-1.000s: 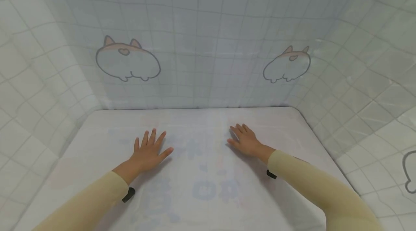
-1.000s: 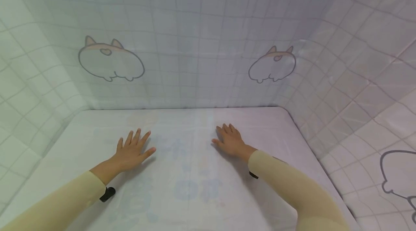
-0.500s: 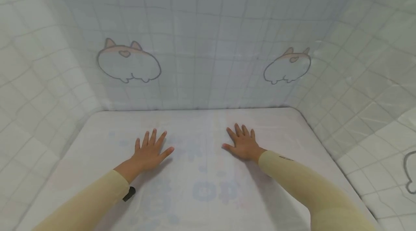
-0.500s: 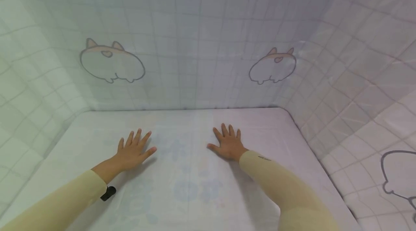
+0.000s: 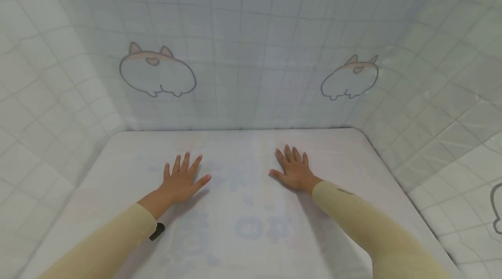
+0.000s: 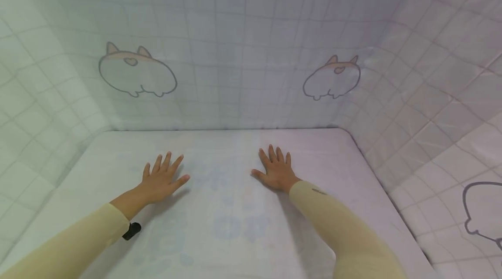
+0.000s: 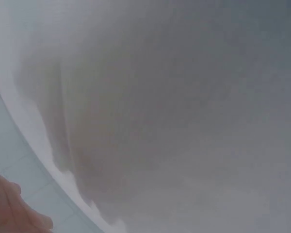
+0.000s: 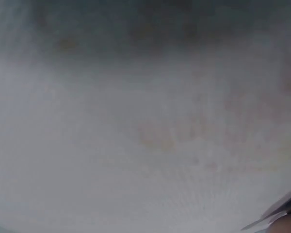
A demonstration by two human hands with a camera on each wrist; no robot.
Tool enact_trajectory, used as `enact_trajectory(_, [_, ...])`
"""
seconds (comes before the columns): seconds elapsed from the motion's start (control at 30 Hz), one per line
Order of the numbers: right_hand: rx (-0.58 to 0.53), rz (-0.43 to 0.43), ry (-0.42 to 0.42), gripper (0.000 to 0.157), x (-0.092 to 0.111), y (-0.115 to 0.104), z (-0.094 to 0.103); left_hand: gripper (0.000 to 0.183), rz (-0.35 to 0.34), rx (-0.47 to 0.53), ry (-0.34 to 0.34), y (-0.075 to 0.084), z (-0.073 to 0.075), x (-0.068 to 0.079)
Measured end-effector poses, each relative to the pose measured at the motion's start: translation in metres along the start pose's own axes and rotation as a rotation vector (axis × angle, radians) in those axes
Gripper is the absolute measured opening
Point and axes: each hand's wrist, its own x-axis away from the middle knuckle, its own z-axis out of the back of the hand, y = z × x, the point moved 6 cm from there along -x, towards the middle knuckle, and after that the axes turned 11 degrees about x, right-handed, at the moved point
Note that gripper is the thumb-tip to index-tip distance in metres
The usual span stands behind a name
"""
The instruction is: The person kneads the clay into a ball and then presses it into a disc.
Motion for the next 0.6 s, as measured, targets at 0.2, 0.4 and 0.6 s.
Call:
enact_trajectory(0.2, [-0.061,0.006,-0.031,0.089,0.001,0.005,0.013,0.092,-0.012,0.006,0.011,0.003,0.006,0.001])
enact_trajectory(0.4, [-0.079,-0.004,-0.129,0.073,0.009,0.032,0.053,0.092,-0.008,-0.014,0.031,0.005,0.022,0.009])
enact_trajectory(0.6, [0.018,0.08,-0.077,0.062,0.029,0.05,0.119,0.09,-0.055,-0.136,0.095,0.007,0.056,0.024])
